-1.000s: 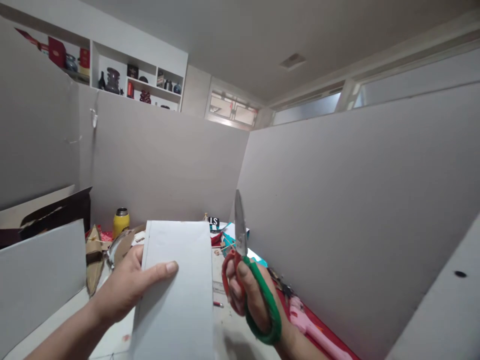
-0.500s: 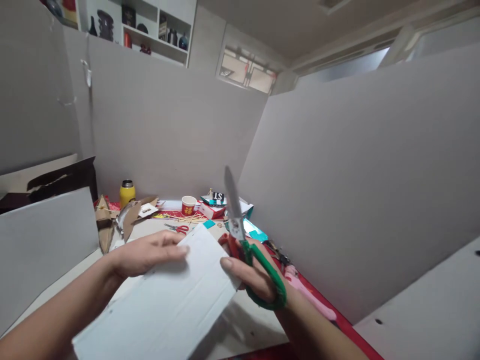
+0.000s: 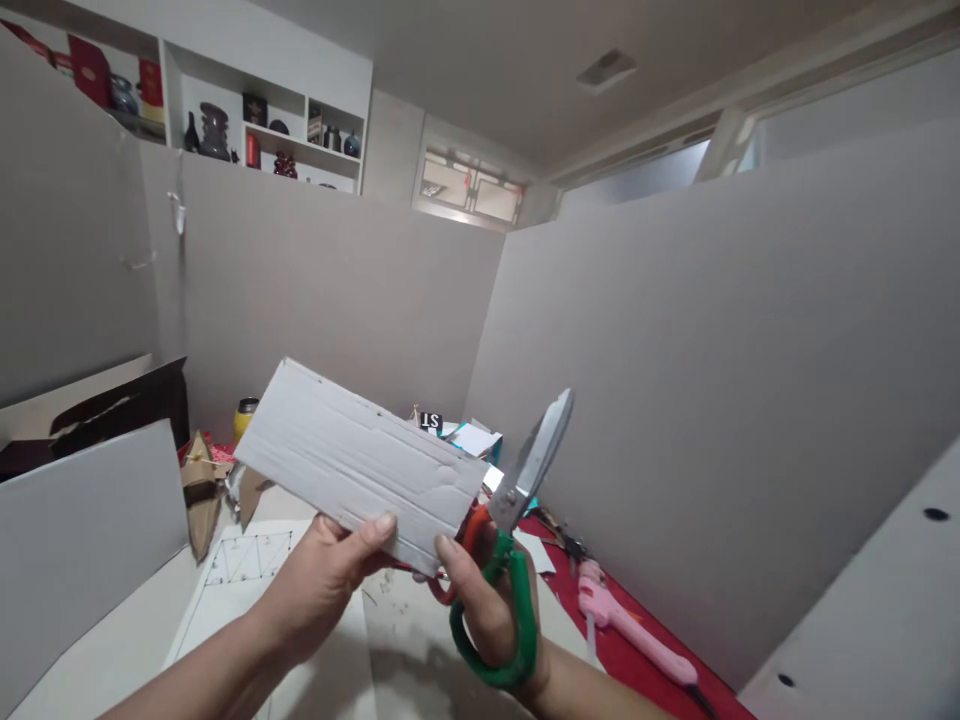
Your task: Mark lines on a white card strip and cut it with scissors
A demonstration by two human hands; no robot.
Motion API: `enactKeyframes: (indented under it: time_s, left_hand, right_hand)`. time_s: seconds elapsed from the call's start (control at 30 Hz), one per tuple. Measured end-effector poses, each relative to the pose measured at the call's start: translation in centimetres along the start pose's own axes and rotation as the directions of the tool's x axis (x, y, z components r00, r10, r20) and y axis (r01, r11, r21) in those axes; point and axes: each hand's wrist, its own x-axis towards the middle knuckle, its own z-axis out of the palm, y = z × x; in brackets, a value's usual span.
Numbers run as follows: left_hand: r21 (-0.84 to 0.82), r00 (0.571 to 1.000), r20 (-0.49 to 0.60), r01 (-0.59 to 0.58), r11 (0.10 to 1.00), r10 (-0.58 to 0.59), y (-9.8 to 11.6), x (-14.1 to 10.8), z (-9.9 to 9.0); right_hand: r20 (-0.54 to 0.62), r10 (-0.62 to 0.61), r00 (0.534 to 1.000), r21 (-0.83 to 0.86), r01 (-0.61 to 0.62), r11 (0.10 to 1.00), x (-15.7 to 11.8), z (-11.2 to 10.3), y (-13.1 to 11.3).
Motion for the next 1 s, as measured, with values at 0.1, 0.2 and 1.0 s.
enactKeyframes:
  time_s: [0.1, 0.2, 1.0]
  left_hand:
    - [0.131, 1.000, 0.003, 0.018, 0.991, -0.019, 1.5, -0.2, -1.4]
    - [0.228, 0.998, 0.039, 0.033, 0.973, -0.043, 3.2, -0.2, -2.8]
    - [0.222, 0.983, -0.126, -0.100, 0.970, 0.130, -1.1, -1.6, 2.6]
  right_hand:
    - [0.012, 0.020, 1.000, 0.145, -0.022, 0.989, -0.1, -0.3, -0.2]
    - [0.008, 0.103, 0.995, 0.258, -0.101, 0.961, 0.6, -0.8, -0.5]
    - [-0.007, 0.135, 0.991, 0.273, -0.128, 0.954, 1.9, 2.5, -2.1]
